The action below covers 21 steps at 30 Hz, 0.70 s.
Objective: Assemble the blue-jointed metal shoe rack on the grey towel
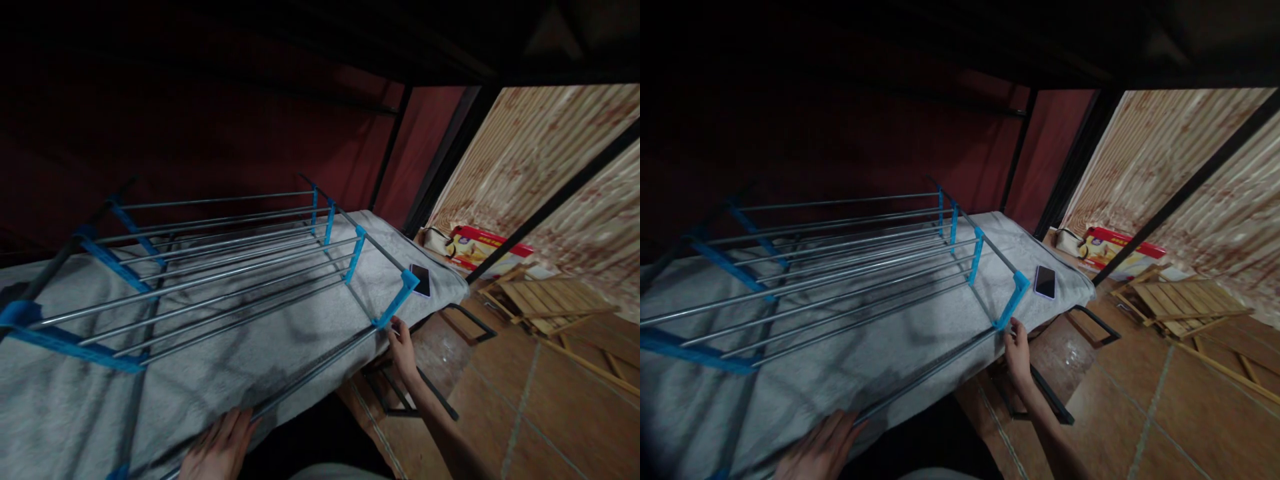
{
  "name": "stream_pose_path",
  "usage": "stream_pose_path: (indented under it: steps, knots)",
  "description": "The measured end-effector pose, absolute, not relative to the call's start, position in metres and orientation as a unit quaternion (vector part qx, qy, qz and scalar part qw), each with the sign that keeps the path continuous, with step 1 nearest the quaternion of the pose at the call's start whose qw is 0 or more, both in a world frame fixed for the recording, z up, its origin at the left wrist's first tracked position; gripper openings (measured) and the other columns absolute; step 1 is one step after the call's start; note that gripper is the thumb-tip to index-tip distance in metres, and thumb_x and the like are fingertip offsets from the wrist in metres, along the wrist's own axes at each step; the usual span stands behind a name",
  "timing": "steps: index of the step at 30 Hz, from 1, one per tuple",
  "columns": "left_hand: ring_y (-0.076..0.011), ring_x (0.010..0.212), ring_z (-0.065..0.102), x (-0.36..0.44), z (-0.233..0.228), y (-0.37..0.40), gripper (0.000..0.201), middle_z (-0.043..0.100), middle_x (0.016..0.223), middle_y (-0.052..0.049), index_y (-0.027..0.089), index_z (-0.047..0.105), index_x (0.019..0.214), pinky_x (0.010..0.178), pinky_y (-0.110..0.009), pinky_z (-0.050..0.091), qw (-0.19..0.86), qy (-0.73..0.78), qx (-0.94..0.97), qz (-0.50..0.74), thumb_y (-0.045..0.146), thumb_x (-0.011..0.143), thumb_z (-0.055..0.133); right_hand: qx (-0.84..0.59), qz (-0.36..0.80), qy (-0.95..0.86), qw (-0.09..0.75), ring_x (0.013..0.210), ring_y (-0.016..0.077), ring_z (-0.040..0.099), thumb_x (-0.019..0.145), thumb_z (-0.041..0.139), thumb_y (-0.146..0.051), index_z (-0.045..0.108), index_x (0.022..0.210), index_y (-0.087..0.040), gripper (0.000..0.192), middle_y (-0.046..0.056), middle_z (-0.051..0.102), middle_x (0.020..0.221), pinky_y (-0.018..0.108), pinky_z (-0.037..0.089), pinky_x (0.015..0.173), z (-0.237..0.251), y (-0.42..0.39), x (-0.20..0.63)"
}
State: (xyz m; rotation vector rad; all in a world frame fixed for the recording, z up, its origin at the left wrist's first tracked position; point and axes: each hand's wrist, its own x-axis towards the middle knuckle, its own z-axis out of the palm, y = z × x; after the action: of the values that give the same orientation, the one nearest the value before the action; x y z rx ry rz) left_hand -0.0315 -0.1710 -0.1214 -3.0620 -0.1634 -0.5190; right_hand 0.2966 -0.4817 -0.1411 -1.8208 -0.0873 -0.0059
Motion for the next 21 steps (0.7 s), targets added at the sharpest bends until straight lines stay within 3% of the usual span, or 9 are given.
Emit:
stream_pose_path:
  steps: [6, 15, 21]
  knots:
    - [-0.0218, 0.083, 0.070, -0.005, -0.122, -0.184, 0.033, 0.075, 0.099, -0.007, 0.021, 0.071, 0.107, 0.073, -0.034, 0.054, 0.015, -0.070, -0.981, -0.179, 0.027, 0.100, 0.040, -0.818, 0.007, -0.119, 0.563, 0.108, 0.0309, 0.057, 0.074, 0.054, -0.047, 0.061, 0.104, -0.019, 0.041, 0.010, 0.066, 0.105, 0.045, 0.041, 0.101, -0.148, -0.469, 0.305]
    - [-0.0224, 0.095, 0.064, 0.006, -0.090, -0.215, 0.028, 0.068, 0.107, -0.007, 0.022, 0.062, 0.116, 0.086, -0.037, 0.048, -0.067, -0.157, -0.984, -0.050, 0.012, 0.096, 0.045, -0.821, 0.051, -0.140, 0.551, 0.116, 0.0330, 0.054, 0.076, 0.061, -0.056, 0.056, 0.125, -0.016, 0.063, 0.011, 0.061, 0.122, 0.046, 0.038, 0.105, -0.172, -0.495, 0.318]
    - [-0.0218, 0.101, 0.060, 0.005, -0.086, -0.226, 0.028, 0.064, 0.110, -0.008, 0.018, 0.058, 0.117, 0.095, -0.035, 0.045, -0.054, -0.158, -0.984, -0.058, 0.009, 0.095, 0.044, -0.843, 0.049, -0.125, 0.520, 0.082, 0.0311, 0.060, 0.069, 0.066, -0.057, 0.061, 0.100, -0.019, 0.049, 0.007, 0.063, 0.086, 0.044, 0.051, 0.077, -0.176, -0.501, 0.319]
